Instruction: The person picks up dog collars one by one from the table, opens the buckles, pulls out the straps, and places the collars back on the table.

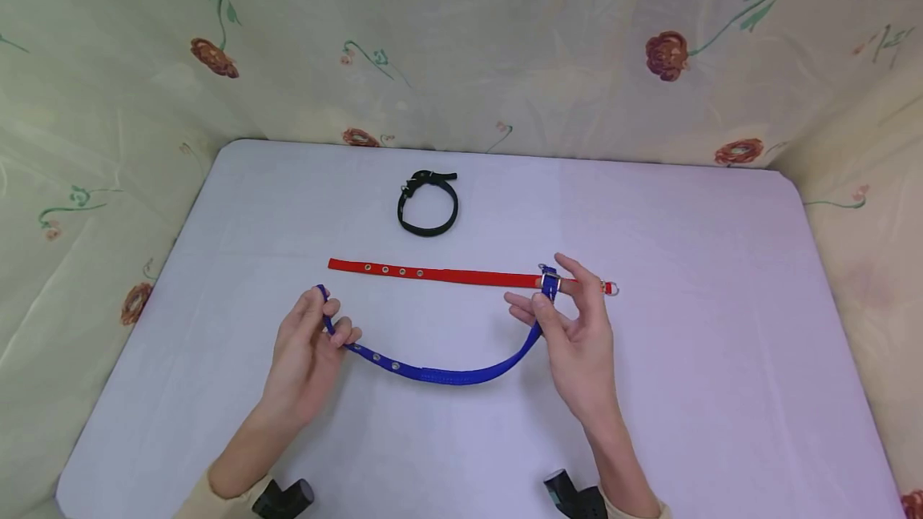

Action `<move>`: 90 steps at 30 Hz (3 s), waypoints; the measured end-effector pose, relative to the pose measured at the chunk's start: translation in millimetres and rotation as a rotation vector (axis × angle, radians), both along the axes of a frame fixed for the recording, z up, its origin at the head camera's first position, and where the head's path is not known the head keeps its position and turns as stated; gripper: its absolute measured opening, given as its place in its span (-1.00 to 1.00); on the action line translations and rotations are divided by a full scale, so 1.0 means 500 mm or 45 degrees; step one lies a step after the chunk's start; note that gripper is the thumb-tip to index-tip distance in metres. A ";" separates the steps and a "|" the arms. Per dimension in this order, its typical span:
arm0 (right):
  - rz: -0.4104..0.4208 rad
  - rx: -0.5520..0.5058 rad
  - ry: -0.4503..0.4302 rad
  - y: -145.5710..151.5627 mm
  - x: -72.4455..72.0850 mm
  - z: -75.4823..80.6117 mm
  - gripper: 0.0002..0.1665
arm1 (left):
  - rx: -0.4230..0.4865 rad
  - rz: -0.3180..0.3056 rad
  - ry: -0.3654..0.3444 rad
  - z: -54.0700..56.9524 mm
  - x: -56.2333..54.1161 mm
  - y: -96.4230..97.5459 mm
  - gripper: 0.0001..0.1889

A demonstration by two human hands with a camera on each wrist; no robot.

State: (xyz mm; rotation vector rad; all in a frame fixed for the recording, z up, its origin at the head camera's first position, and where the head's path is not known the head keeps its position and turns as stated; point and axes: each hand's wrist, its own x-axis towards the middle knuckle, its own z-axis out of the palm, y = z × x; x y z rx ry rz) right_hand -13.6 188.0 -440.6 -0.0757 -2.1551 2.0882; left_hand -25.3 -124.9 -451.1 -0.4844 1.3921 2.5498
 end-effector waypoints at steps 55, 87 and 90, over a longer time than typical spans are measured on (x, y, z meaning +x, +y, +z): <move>-0.172 0.871 -0.578 0.176 -0.059 -0.088 -0.54 | -1.357 -0.195 0.262 -0.096 -0.109 -0.103 -0.79; -0.273 0.932 -0.557 0.175 -0.070 -0.113 -0.53 | -1.381 -0.454 0.161 -0.103 -0.157 -0.119 -0.67; -0.274 0.970 -0.530 0.175 -0.070 -0.115 -0.53 | -1.429 -0.471 0.173 -0.101 -0.159 -0.118 -0.68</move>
